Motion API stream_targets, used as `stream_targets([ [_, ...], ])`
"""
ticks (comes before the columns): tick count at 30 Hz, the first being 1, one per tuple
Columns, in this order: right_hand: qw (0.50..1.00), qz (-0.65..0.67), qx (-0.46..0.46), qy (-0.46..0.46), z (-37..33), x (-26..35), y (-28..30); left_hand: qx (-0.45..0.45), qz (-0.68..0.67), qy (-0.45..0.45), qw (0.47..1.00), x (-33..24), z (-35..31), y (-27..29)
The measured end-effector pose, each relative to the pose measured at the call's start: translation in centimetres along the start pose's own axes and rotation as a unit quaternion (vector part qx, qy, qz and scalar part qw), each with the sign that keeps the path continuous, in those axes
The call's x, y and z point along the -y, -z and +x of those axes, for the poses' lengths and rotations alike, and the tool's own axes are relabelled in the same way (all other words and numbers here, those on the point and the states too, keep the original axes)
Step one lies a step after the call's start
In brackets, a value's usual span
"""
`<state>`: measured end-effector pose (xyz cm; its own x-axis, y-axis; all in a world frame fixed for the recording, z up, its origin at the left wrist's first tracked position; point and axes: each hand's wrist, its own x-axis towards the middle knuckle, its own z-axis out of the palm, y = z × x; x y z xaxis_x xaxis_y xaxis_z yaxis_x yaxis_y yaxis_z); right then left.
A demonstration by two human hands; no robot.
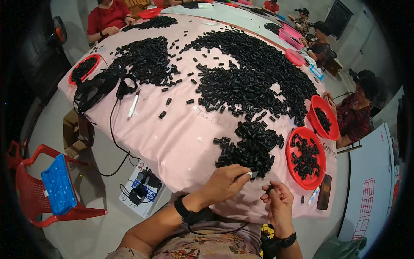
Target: Trimming excess material from small black shoe components using a utility knife.
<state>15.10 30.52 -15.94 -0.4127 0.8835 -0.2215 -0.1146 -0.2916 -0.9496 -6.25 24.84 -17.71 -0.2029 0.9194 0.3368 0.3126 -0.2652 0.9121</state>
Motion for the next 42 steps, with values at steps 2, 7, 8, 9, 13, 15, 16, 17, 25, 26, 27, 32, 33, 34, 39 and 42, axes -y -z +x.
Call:
stream_targets([
  [2, 0.999, 0.035, -0.01, -0.012, 0.1, 0.2, -0.5, 0.009, 0.01, 0.026, 1.0, -0.2, 0.0, 0.1],
  [7, 1.0, -0.009, 0.013, -0.012, -0.2, 0.1, -0.7, 0.017, -0.013, 0.04, 0.999, -0.4, 0.1, 0.3],
  [8, 1.0, 0.001, 0.022, -0.013, -0.1, 0.0, -0.8, 0.014, -0.004, 0.037, 0.999, -0.4, 0.0, 0.3],
  [9, 0.999, 0.009, 0.031, -0.013, -0.1, 0.0, -0.9, 0.01, 0.005, 0.033, 0.999, -0.4, 0.0, 0.4],
  [13, 0.998, 0.023, 0.061, -0.022, 0.0, -0.3, -0.9, 0.03, -0.028, 0.079, 0.996, -1.5, 0.0, 0.8],
  [15, 0.999, -0.007, 0.051, -0.016, -0.3, 0.3, -1.1, 0.043, -0.033, 0.081, 0.995, -1.8, 0.2, 0.8],
  [16, 0.999, -0.011, 0.048, -0.016, -0.3, 0.4, -1.2, 0.053, -0.027, 0.086, 0.995, -1.8, 0.2, 0.8],
  [17, 0.999, -0.019, 0.043, -0.014, -0.4, 0.4, -1.2, 0.054, -0.031, 0.086, 0.994, -1.5, 0.2, 0.7],
  [25, 0.998, -0.058, 0.037, -0.008, -0.6, 0.1, -0.7, 0.095, -0.025, 0.078, 0.992, -1.8, 0.3, 0.5],
  [26, 0.998, -0.055, 0.037, -0.001, -0.6, 0.0, -0.7, 0.096, -0.026, 0.079, 0.992, -1.6, 0.3, 0.4],
  [27, 0.998, -0.053, 0.037, 0.006, -0.6, 0.0, -0.6, 0.099, -0.033, 0.063, 0.993, -1.4, 0.2, 0.2],
  [32, 0.993, -0.11, 0.036, 0.011, -0.7, 0.1, -0.9, 0.106, -0.042, 0.043, 0.993, -0.8, -0.3, 0.0],
  [33, 0.992, -0.111, 0.045, 0.023, -0.9, 0.1, -0.8, 0.117, -0.039, 0.039, 0.992, -1.0, -0.2, 0.0],
  [34, 0.993, -0.112, 0.043, 0.022, -1.0, 0.1, -0.7, 0.128, -0.037, 0.036, 0.99, -1.2, -0.1, 0.0],
  [39, 0.992, -0.123, 0.038, 0.019, -1.0, 0.0, -0.8, 0.116, -0.038, 0.016, 0.992, -1.0, -0.3, -0.3],
  [42, 0.989, -0.141, 0.044, -0.004, -1.1, -0.1, -0.7, 0.096, -0.041, 0.018, 0.994, -1.1, -0.3, -0.4],
])
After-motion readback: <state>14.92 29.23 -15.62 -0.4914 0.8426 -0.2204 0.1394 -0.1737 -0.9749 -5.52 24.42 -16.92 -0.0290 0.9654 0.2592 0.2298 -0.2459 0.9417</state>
